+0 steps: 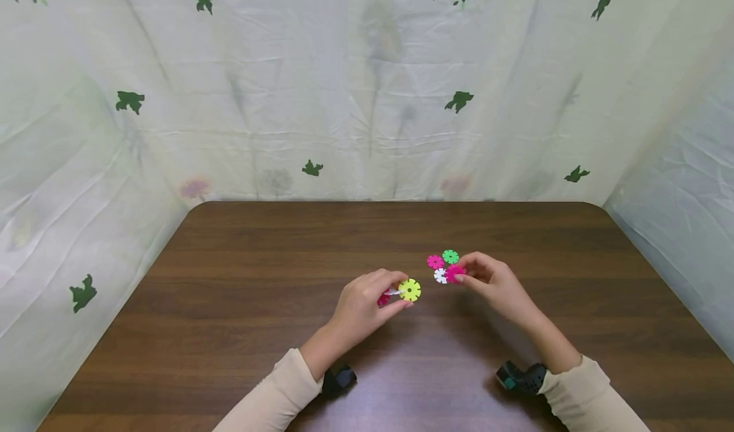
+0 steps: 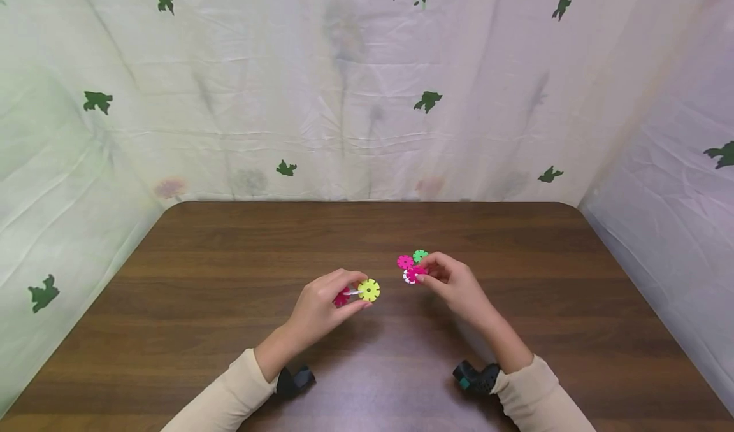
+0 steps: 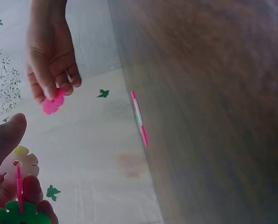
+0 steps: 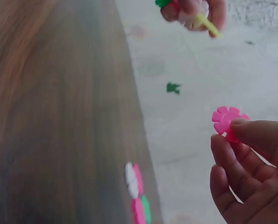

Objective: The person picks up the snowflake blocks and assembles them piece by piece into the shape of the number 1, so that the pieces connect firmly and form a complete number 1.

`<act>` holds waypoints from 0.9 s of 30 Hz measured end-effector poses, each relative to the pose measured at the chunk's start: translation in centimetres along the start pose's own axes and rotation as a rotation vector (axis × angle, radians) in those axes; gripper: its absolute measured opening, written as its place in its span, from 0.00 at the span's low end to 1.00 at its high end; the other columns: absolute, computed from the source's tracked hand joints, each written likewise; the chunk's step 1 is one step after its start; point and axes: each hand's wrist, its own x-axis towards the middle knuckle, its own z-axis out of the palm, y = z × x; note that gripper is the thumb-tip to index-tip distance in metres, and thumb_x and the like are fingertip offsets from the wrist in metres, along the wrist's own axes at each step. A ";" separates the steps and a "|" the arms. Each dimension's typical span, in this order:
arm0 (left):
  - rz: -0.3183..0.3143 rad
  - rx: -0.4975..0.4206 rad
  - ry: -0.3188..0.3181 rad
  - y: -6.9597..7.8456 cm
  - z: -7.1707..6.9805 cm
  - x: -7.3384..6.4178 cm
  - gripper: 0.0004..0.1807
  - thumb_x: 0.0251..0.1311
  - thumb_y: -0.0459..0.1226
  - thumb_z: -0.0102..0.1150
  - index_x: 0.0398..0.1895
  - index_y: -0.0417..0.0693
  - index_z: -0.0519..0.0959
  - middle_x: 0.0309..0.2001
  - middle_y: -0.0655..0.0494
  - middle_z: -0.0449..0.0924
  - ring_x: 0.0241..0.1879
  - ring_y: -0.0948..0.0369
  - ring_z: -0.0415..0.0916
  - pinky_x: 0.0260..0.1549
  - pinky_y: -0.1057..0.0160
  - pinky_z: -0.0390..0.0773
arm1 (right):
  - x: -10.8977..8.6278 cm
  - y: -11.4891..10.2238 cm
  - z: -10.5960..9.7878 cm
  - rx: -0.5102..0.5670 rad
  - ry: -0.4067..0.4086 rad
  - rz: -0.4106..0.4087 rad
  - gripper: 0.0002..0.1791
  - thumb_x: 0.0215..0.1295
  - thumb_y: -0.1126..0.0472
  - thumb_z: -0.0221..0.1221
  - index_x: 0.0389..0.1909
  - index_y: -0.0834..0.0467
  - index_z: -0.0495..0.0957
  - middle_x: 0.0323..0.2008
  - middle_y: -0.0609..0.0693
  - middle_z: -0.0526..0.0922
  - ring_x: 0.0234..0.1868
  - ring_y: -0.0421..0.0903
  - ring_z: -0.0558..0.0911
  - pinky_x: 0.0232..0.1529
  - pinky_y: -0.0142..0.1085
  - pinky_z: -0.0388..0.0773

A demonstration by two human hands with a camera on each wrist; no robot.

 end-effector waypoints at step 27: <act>0.000 -0.011 0.001 0.1 -0.1 0.2 0.19 0.41 0.41 0.71 0.37 0.46 0.78 0.29 0.62 0.76 0.26 0.68 0.69 0.26 0.72 0.69 | 0.4 -2.9 2.4 -0.062 -0.102 -0.256 0.08 0.50 0.68 0.63 0.30 0.54 0.77 0.29 0.42 0.76 0.29 0.41 0.74 0.29 0.36 0.75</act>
